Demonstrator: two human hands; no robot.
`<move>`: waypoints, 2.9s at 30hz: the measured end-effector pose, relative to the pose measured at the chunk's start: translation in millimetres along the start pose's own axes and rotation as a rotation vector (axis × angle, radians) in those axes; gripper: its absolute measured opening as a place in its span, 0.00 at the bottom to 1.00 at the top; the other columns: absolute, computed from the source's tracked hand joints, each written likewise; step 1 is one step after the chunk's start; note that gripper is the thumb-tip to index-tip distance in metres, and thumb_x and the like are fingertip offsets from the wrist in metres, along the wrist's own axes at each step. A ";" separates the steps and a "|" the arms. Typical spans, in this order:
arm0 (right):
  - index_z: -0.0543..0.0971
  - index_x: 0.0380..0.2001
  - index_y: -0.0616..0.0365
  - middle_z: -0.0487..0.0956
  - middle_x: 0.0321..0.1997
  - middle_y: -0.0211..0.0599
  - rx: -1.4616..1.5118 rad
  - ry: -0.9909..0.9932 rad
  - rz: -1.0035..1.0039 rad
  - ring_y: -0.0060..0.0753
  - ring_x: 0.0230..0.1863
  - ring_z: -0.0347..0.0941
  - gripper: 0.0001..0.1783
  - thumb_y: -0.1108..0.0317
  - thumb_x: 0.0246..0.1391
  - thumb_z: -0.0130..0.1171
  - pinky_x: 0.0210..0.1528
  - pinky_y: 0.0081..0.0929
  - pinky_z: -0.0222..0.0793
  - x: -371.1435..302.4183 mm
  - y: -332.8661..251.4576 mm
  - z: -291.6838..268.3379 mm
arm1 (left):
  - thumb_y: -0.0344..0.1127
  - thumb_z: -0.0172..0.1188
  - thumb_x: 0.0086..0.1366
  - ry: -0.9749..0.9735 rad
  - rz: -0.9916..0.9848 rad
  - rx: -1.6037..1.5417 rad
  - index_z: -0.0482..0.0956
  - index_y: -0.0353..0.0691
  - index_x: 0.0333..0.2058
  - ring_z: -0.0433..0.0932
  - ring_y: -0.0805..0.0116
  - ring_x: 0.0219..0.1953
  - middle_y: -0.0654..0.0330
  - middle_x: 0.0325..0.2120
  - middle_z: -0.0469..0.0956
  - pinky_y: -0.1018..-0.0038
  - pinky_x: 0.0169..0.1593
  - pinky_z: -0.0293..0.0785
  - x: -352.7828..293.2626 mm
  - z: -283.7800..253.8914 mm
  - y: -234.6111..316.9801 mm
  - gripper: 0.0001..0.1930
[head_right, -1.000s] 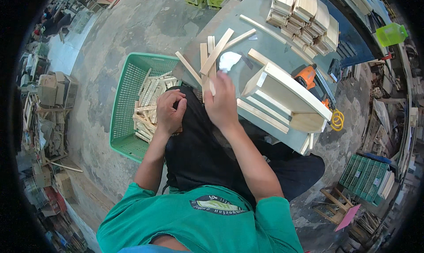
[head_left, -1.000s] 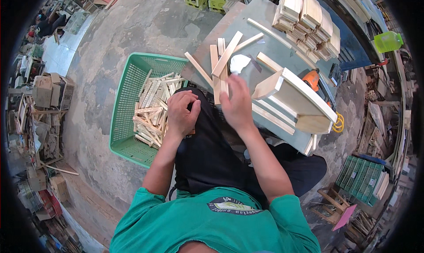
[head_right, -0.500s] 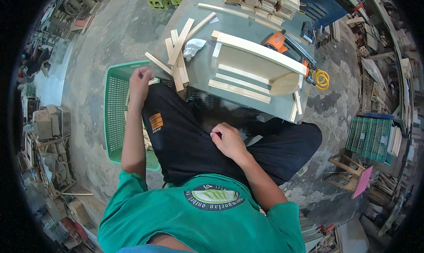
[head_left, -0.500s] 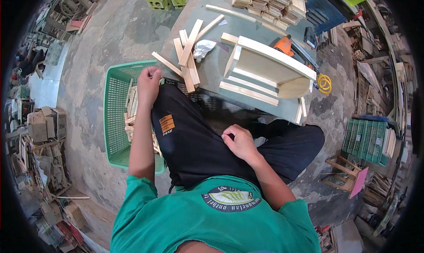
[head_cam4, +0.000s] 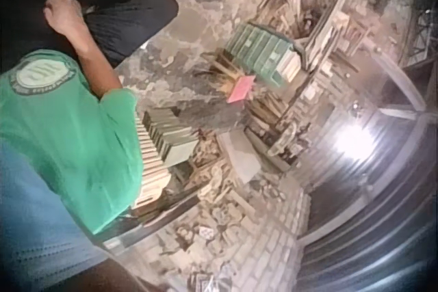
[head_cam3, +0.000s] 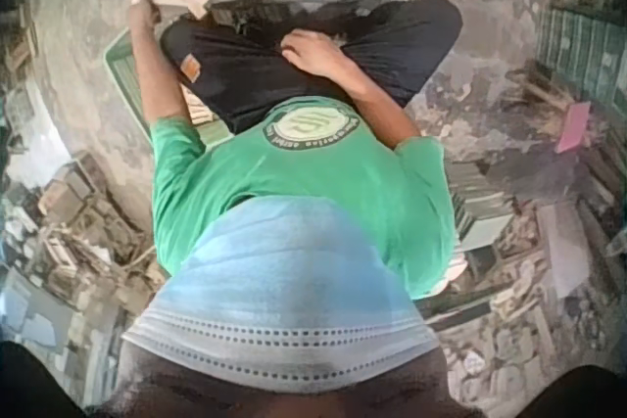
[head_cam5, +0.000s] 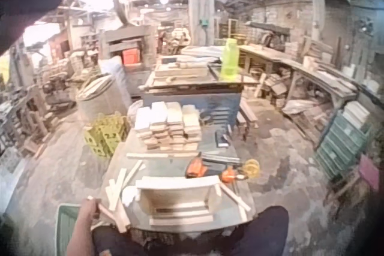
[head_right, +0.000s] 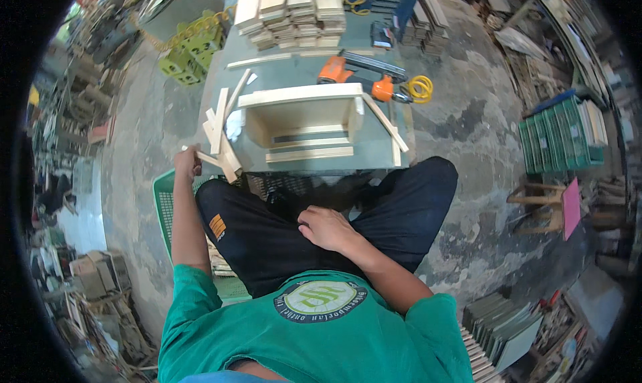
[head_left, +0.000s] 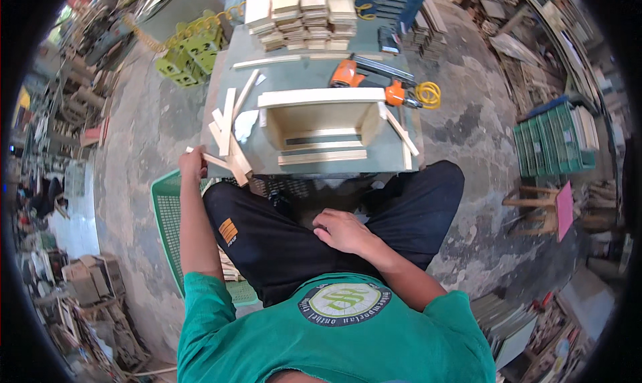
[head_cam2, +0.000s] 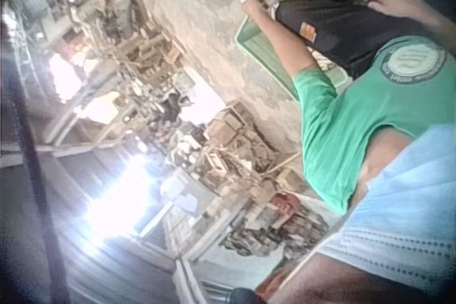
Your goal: Assembling small wooden boxes using a pneumatic nail gun in a workshop environment.
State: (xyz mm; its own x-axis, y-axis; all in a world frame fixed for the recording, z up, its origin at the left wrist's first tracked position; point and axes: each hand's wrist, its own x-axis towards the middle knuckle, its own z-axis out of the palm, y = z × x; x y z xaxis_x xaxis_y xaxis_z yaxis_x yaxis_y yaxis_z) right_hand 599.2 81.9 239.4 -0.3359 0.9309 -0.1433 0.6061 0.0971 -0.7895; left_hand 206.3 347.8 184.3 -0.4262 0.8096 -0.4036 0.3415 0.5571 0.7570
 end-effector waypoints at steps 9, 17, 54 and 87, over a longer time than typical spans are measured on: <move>0.81 0.43 0.54 0.79 0.44 0.45 -0.359 0.827 0.310 0.52 0.50 0.75 0.12 0.68 0.54 0.64 0.55 0.44 0.69 9.2 65.6 -145.1 | 0.41 0.62 0.66 0.137 0.180 -0.019 0.72 0.36 0.35 0.70 0.72 0.14 0.61 0.19 0.73 0.72 0.15 0.64 -18.6 -5.7 -13.3 0.14; 0.80 0.38 0.58 0.81 0.35 0.50 -0.326 0.561 0.382 0.56 0.41 0.78 0.09 0.65 0.58 0.59 0.45 0.49 0.73 -17.8 106.0 -182.5 | 0.41 0.54 0.73 0.228 0.506 -0.211 0.68 0.41 0.18 0.70 0.77 0.21 0.65 0.16 0.71 0.76 0.31 0.68 -143.3 12.1 17.3 0.22; 0.75 0.42 0.65 0.79 0.28 0.37 1.411 0.377 0.128 0.19 0.22 0.73 0.14 0.61 0.68 0.55 0.24 0.19 0.72 -95.3 -17.9 -154.1 | 0.39 0.52 0.76 -0.735 0.617 -0.834 0.66 0.35 0.61 0.79 0.73 0.36 0.54 0.45 0.80 0.73 0.45 0.79 -317.4 96.8 166.0 0.21; 0.82 0.45 0.65 0.80 0.42 0.32 0.445 0.891 -0.011 0.16 0.37 0.71 0.10 0.76 0.59 0.64 0.42 0.15 0.68 -18.4 -29.2 -144.5 | 0.28 0.55 0.73 -0.517 0.481 -0.911 0.75 0.31 0.47 0.82 0.70 0.39 0.55 0.39 0.83 0.72 0.48 0.80 -267.3 55.8 93.1 0.08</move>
State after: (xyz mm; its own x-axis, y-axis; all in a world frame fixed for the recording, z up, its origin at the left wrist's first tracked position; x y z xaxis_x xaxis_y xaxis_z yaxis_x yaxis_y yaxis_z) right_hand 691.9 112.8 351.4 0.4348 0.8727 0.2222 0.2198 0.1364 -0.9660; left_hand 398.7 193.6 334.0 0.0500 0.9985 0.0243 -0.4462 0.0006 0.8949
